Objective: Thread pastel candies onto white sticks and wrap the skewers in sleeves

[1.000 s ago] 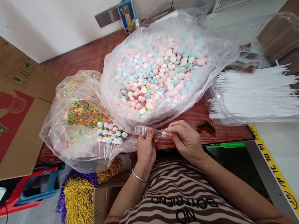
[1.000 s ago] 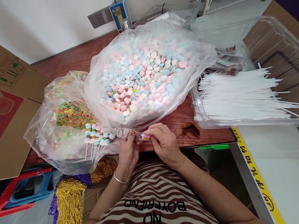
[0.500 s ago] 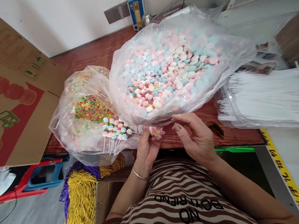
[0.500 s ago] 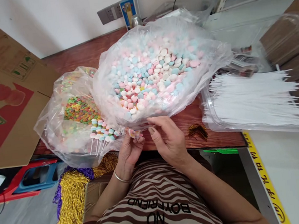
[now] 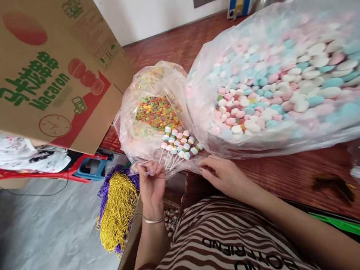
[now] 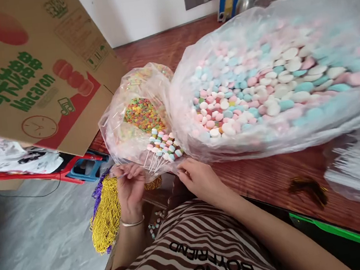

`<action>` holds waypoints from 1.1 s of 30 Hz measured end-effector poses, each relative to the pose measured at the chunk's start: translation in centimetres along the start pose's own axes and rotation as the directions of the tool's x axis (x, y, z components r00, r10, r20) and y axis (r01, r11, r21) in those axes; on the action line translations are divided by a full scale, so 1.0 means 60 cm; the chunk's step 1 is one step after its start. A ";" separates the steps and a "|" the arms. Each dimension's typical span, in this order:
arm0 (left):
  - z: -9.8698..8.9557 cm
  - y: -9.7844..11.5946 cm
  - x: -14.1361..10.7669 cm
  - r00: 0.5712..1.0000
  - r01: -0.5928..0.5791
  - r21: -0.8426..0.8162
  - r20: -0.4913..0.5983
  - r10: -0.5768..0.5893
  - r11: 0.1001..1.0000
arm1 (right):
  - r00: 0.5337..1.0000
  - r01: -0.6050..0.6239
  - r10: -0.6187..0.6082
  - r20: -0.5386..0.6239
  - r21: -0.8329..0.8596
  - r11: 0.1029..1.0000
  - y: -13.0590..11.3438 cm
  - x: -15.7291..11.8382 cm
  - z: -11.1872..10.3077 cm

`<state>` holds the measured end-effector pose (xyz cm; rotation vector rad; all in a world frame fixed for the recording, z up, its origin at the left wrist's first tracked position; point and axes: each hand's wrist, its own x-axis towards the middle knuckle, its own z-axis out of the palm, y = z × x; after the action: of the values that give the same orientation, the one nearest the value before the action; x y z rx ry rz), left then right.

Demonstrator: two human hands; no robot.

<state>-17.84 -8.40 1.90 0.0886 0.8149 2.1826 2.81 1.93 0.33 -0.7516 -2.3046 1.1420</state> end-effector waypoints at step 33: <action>0.048 -0.109 0.034 0.978 0.206 0.057 -0.024 -0.205 0.977 | 0.979 -0.054 0.092 -0.180 0.204 0.977 -0.036 -0.112 -0.098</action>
<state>-14.05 -2.30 0.03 0.0131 0.8605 1.9679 10.84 -0.15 4.28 -0.8357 -1.9883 1.2548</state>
